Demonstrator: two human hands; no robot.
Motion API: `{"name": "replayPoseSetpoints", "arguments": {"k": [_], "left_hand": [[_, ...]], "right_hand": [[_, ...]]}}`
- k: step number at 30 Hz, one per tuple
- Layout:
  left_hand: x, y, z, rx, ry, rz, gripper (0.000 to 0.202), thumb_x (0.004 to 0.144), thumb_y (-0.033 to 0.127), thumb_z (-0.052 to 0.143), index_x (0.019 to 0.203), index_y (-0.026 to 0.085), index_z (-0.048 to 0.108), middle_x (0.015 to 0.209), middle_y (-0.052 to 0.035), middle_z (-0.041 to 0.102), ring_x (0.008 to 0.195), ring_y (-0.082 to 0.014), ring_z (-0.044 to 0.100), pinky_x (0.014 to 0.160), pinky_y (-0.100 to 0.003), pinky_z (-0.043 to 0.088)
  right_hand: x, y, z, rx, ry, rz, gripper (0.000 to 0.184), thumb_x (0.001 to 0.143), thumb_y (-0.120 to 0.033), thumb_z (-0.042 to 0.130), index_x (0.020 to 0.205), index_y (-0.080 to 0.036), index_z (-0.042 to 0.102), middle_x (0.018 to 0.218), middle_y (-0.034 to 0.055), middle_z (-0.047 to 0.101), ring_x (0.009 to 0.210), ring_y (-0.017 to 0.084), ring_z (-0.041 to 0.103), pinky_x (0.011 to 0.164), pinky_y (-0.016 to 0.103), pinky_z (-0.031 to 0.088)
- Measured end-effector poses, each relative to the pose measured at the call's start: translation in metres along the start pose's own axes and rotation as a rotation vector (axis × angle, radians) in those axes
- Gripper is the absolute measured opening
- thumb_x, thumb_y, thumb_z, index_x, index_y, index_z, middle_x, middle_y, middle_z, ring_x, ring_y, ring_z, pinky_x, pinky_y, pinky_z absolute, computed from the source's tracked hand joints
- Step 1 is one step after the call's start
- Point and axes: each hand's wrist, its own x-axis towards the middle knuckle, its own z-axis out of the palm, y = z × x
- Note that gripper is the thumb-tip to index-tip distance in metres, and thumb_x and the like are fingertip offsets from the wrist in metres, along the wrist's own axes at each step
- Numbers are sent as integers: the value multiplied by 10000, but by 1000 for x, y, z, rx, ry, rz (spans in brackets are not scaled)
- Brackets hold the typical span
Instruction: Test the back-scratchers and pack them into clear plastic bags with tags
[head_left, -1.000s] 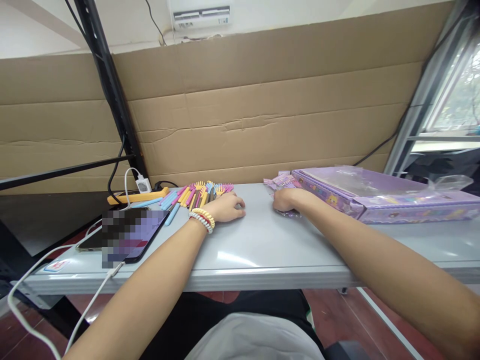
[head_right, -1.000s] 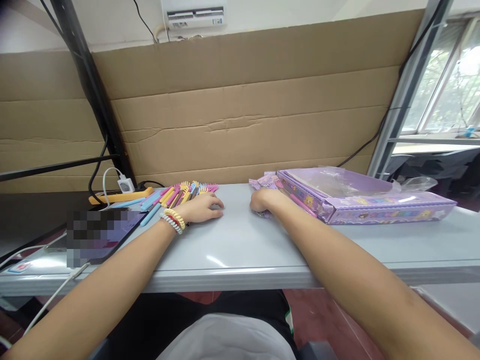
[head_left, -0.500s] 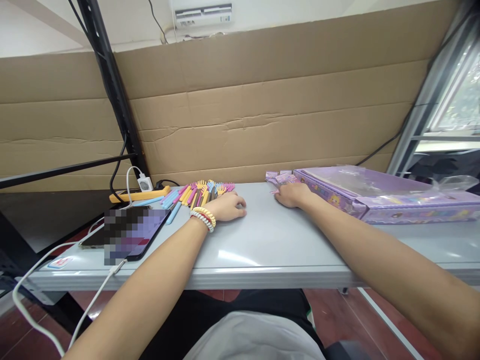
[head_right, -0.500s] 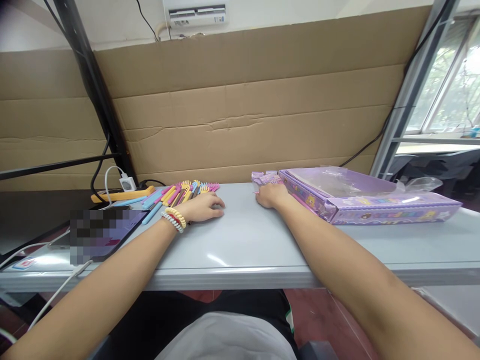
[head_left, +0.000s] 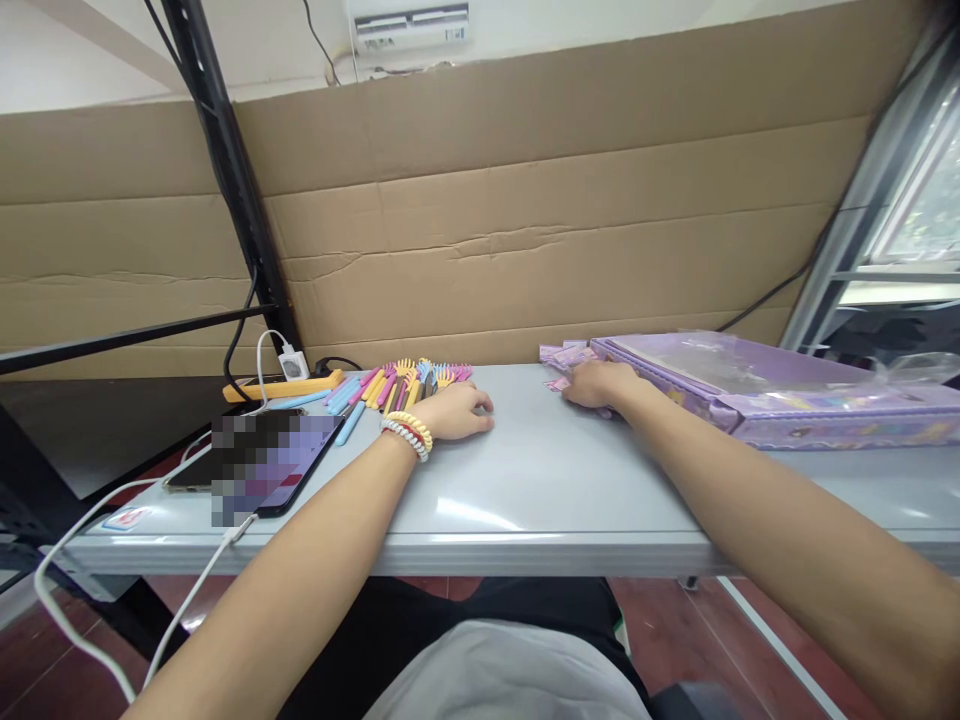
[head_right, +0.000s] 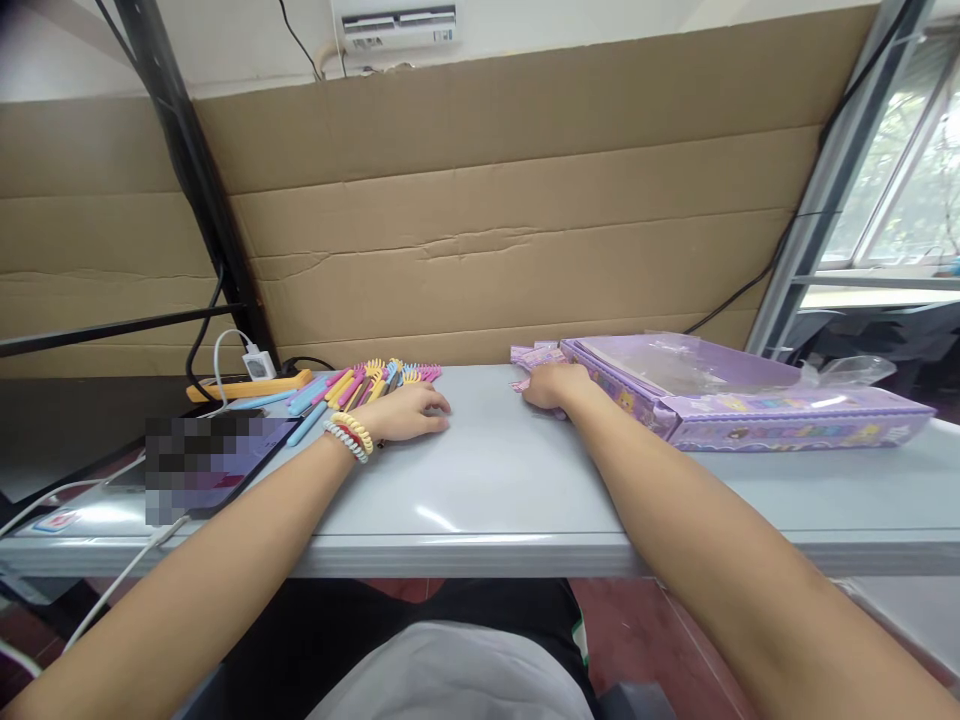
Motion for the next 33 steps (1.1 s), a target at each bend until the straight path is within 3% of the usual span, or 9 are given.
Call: {"name": "replayPoseSetpoints", "arguments": {"k": [4,9,11,15,19,22,26,31,33], "left_hand": [[-1,2,-1,6,-11,-5,430,789,424,476,1089,179,663,1122,-107,613,1001,-219,584,920,-291,415],[-2,2,-2,8,-13,-8,441,794,421,466,1103,171,655,1124,-107,619,1002,-216,583,911,-286,418],[-1,1,-2,2,-9,3,436,792,420,468,1097,173,658,1123,-103,620,1006,-217,582,915,-285,416],[1,0,-1,-2,-11,-6,442,787,432,474,1096,175,657,1117,-107,620,980,-217,593,905,-292,425],[1,-1,0,15,-7,15,422,785,425,484,1076,176,662,1057,-93,648,978,-213,595,897,-285,429],[1,-1,0,17,-4,20,431,784,428,483,1073,165,666,1056,-105,642,950,-210,601,889,-288,435],[2,-1,0,14,-20,13,440,780,421,482,1083,159,663,1046,-107,645,956,-212,601,893,-289,433],[-1,4,-3,21,-39,-19,451,781,424,473,1106,168,655,1087,-108,636,952,-209,601,881,-285,436],[-2,6,-5,31,-46,-14,442,789,413,466,1106,170,656,1087,-105,642,948,-206,601,872,-281,438]], "right_hand": [[-6,4,-5,-25,-93,-23,290,800,-319,461,696,-142,664,826,126,634,859,280,597,742,371,447],[1,9,6,-76,157,-165,398,786,-309,509,1145,-154,578,1177,138,539,1050,291,517,784,350,431],[2,9,8,-87,194,-188,438,791,-316,507,1200,-166,548,1238,138,493,1109,295,476,812,353,423],[-4,10,-1,-58,133,-99,375,794,-448,499,972,-155,650,1081,137,576,976,289,545,752,346,433],[-9,12,-10,0,0,16,554,770,-649,466,904,-149,662,995,134,615,894,278,579,714,337,439],[-6,13,-8,-22,-78,9,543,771,-626,505,925,-128,657,1053,144,606,939,277,574,752,330,443],[-6,1,-5,-65,-141,-90,490,856,-561,424,836,-139,672,940,129,633,915,274,589,832,373,427],[-21,-28,-7,-114,-27,-56,604,805,-657,435,946,-128,691,1037,176,614,1022,342,551,873,437,409],[-24,-38,-6,-97,-39,-63,602,824,-607,421,1032,-103,678,1090,194,598,1024,338,555,867,430,419]]}}
